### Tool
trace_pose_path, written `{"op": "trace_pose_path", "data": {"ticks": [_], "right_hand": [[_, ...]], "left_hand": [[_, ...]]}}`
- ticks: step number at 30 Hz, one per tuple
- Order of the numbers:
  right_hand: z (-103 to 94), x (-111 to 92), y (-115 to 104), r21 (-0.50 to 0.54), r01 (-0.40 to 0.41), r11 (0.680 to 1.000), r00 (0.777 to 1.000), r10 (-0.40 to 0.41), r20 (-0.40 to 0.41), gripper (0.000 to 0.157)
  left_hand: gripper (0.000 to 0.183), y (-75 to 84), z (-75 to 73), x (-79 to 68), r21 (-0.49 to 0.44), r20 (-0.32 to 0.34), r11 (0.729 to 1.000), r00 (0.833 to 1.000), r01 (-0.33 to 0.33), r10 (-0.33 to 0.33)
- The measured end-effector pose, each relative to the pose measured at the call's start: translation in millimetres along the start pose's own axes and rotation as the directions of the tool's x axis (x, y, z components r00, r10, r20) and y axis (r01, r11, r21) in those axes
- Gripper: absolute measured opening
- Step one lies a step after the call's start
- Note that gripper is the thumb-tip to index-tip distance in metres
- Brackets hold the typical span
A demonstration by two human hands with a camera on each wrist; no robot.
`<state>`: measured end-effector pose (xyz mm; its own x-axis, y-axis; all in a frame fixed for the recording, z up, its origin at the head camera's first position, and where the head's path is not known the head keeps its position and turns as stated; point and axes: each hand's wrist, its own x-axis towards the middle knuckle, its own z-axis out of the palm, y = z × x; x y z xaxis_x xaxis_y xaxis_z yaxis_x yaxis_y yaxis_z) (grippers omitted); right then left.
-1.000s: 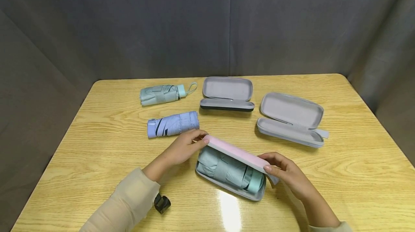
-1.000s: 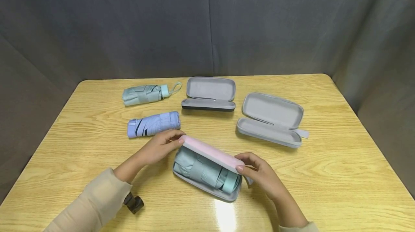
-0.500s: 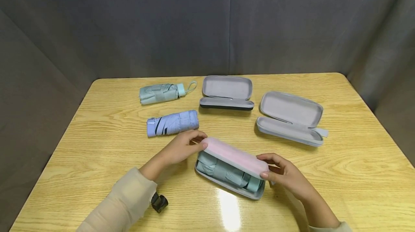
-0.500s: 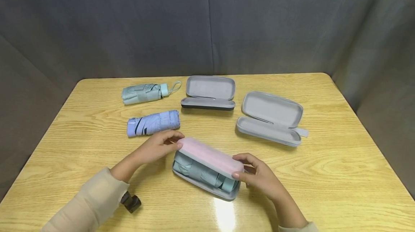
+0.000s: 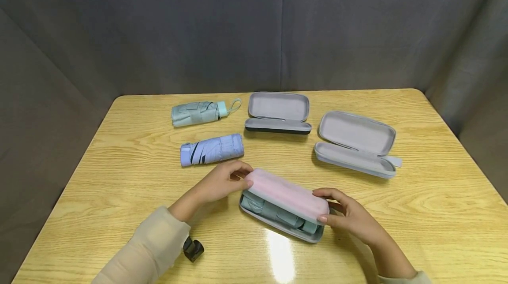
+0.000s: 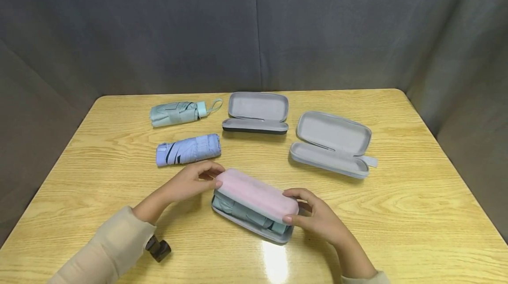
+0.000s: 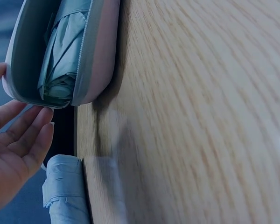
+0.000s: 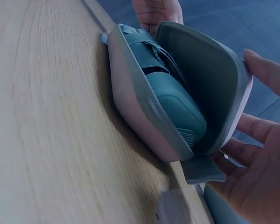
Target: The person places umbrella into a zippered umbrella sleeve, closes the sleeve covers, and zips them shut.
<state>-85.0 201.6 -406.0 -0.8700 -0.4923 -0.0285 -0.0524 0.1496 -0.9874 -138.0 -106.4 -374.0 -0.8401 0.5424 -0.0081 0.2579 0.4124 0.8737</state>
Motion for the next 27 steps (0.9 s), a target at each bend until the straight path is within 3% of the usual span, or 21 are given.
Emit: {"op": "trace_pose_path", "data": {"ticks": [6,14,27], "right_hand": [[1.5,0.6,-0.3,-0.007,-0.010,1.000,1.000,0.010,-0.015,0.034],[6.5,4.4,-1.6,-0.061,-0.063,0.996,0.995,0.058,-0.077,0.033],[9.0,5.0,1.9,-0.046,-0.066,0.997,0.996,0.063,-0.059,0.034]], "left_hand": [[0.031,-15.8,2.1,3.4,0.014,-0.006,1.000,1.000,-0.007,0.007],[0.025,-12.7,2.2,3.9,0.048,-0.032,0.998,0.999,0.034,-0.033],[0.019,-16.2,3.7,5.3,0.037,-0.028,0.999,0.999,0.030,-0.029]]}}
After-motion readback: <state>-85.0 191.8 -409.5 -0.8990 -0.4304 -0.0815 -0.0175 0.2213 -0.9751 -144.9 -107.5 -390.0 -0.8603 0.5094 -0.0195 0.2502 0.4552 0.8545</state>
